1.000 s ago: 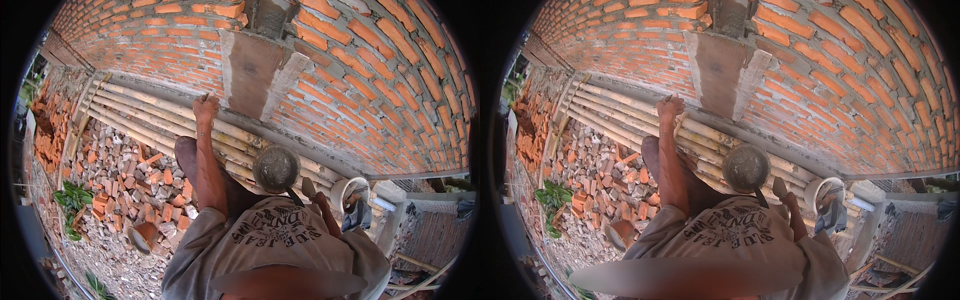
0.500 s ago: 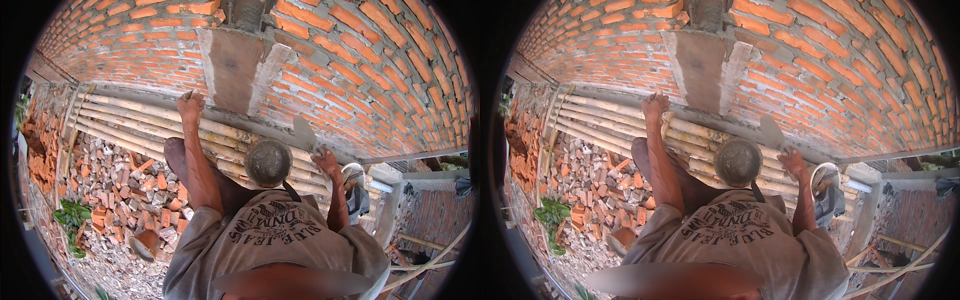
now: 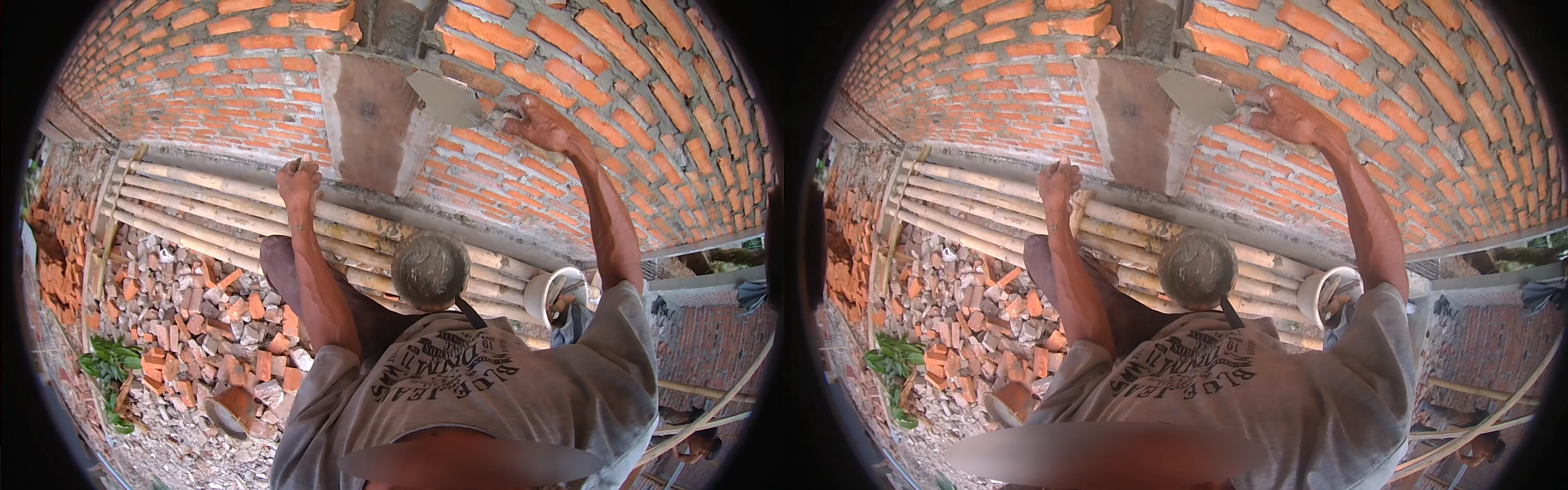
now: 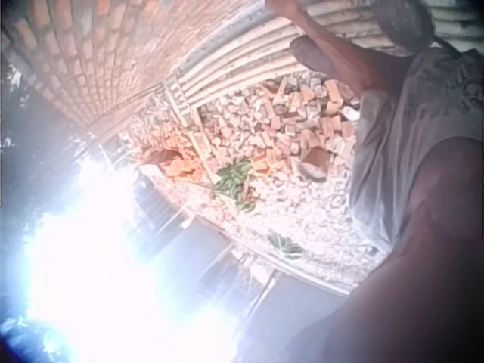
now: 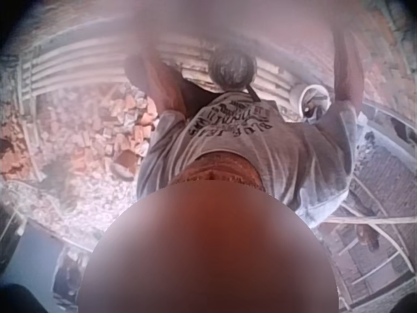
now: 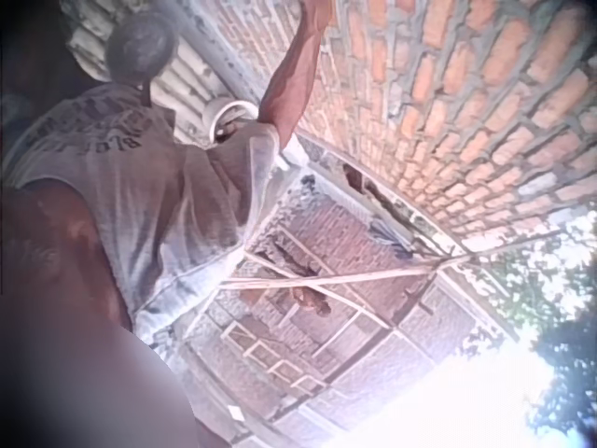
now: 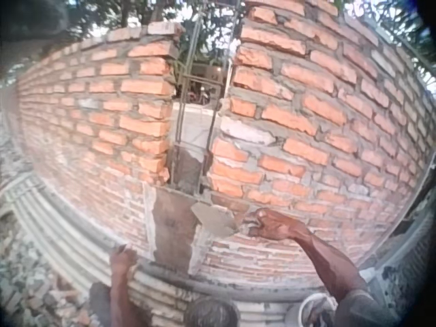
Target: The person scoops cement from a bucket and applies it to a brick wall using a trowel. They smooth the surface and place a brick into the wet mortar to secure it.
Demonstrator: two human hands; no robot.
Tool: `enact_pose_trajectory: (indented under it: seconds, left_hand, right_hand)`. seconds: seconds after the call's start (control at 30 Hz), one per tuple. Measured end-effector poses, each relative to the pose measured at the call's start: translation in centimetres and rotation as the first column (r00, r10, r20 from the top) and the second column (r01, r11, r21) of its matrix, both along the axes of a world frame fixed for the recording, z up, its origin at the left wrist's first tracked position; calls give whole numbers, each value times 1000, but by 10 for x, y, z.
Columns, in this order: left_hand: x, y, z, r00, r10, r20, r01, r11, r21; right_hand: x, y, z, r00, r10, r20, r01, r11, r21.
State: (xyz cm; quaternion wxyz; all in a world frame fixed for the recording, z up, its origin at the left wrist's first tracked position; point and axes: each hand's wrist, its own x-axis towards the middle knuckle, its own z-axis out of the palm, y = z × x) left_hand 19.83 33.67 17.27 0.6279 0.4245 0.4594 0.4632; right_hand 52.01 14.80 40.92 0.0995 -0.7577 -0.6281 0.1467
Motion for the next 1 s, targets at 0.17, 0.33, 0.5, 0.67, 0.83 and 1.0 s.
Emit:
enact_pose_trajectory:
  seconds: [0.17, 0.33, 0.5, 0.67, 0.83, 1.0]
  left_hand:
    - [-8, -2, -1, 999, 42, -16, -41, 998, 41]
    - [-6, -1, -2, 1000, 16, 11, -17, 998, 56]
    - [-2, -5, 4, 1000, 2, -3, -2, 999, 32]
    - [-2, -9, 9, 998, 66, -21, -65, 997, 37]
    - [-1, -8, 12, 998, 64, -12, -63, 996, 69]
    - [-1, -10, 13, 998, 67, 15, -68, 996, 57]
  right_hand:
    - [14, 9, 23, 993, -92, 77, 104, 982, -161]
    - [22, 24, 24, 990, -53, 130, 61, 996, -62]
    - [22, 42, 25, 979, 57, 193, -53, 998, -28]
    - [15, 47, 13, 999, 52, 0, -51, 970, 238]
    - [9, 54, 4, 994, 99, 52, -108, 969, 220]
    - [6, 45, 12, 999, 10, -43, -8, 999, 46]
